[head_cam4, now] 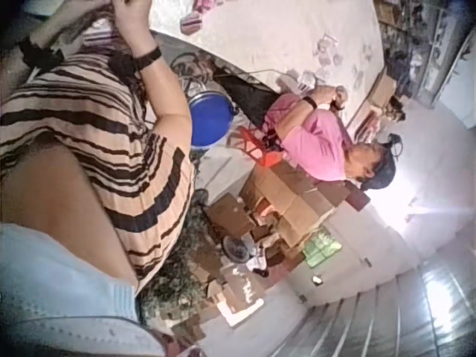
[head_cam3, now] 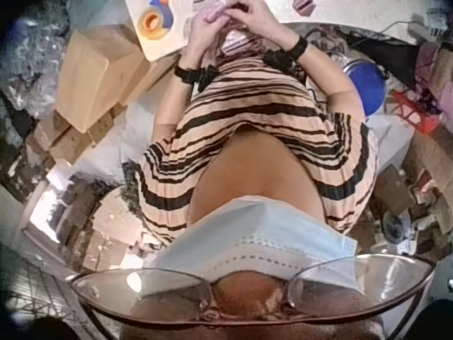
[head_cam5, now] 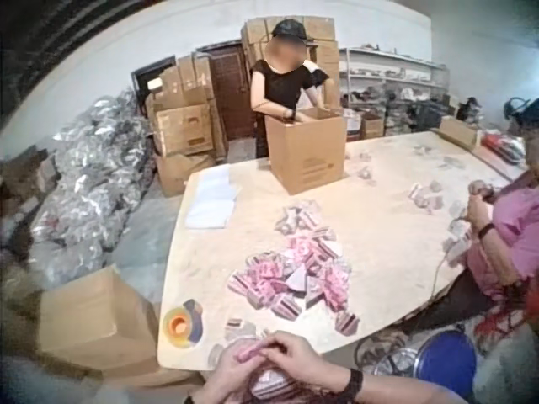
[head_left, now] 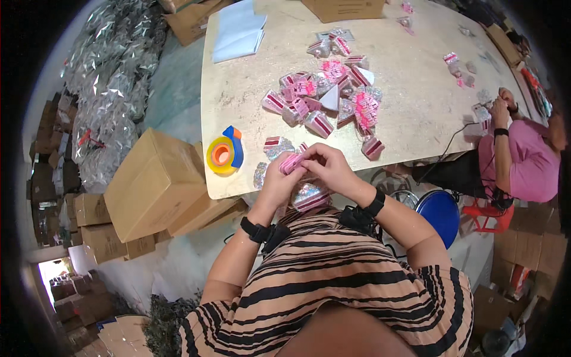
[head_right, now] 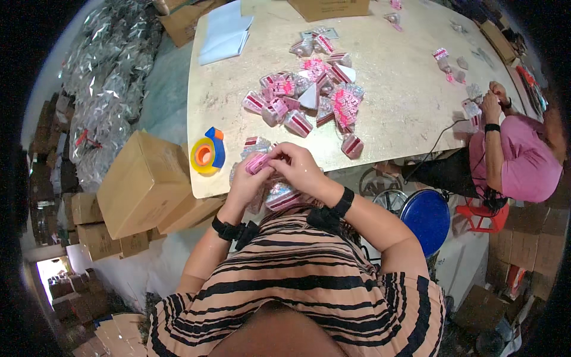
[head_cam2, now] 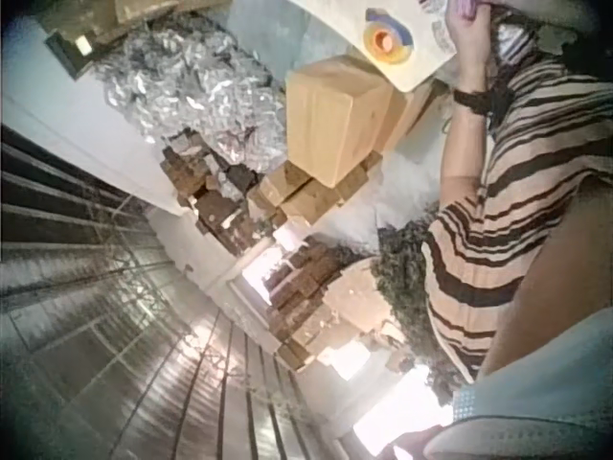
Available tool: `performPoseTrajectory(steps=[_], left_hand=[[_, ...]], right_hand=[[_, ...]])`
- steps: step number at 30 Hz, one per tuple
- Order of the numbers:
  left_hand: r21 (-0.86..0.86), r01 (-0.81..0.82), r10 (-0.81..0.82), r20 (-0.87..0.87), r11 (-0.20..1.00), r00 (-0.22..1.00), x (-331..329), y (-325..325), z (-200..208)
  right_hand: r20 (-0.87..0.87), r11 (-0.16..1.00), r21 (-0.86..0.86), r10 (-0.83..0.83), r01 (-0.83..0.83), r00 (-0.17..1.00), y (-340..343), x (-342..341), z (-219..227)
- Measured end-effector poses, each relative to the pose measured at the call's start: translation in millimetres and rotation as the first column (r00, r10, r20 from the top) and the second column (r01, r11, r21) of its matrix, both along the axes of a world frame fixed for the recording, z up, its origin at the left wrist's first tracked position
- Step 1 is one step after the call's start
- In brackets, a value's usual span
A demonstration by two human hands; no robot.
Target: The person packs small pink and white wrapped items into clear plastic bags and places them into a cardboard box. The person also uses a tape dispenser to seal a box and handles bubble wrap sheets.
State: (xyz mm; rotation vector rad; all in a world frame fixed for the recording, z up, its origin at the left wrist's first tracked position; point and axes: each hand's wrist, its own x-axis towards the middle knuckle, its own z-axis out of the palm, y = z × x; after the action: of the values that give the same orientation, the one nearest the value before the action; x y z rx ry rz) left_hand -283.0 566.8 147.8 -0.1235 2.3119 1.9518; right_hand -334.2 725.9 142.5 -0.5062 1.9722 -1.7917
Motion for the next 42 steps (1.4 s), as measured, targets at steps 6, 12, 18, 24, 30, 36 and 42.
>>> performPoseTrajectory(steps=[6, 12, 18, 24, 30, 36, 42], left_hand=[[-0.102, -0.09, 0.082, -0.081, 0.991, 0.993, 9, 8, -17], [0.222, -0.067, 0.006, 0.264, 0.973, 0.964, 17, 0, -15], [0.248, -0.197, 0.095, 0.371, 0.948, 0.924, 25, -16, -33], [0.387, -0.361, 0.155, 0.47, 0.849, 0.869, 26, -8, -2], [0.406, -0.144, 0.012, 0.311, 0.903, 0.95, 32, -33, -28], [0.43, -0.293, 0.133, 0.364, 0.854, 0.922, 44, -51, -53], [0.489, -0.415, 0.241, 0.379, 0.768, 0.893, 61, -65, -30]], right_hand=[[-0.72, 0.994, 0.112, 0.08, 0.001, 0.689, 2, 7, 26], [-0.757, 0.901, 0.392, 0.43, -0.185, 0.492, -8, 13, 30], [-0.841, 0.931, 0.363, 0.348, -0.044, 0.415, -39, 25, -13], [-0.822, 0.958, 0.284, 0.264, -0.039, 0.505, -55, 26, -22], [-0.818, 0.958, 0.285, 0.259, -0.029, 0.514, -60, 28, -23], [-0.725, 0.959, 0.216, 0.284, -0.184, 0.628, -59, 13, -18], [-0.671, 0.893, 0.432, 0.223, 0.128, 0.707, -63, -42, -68]])
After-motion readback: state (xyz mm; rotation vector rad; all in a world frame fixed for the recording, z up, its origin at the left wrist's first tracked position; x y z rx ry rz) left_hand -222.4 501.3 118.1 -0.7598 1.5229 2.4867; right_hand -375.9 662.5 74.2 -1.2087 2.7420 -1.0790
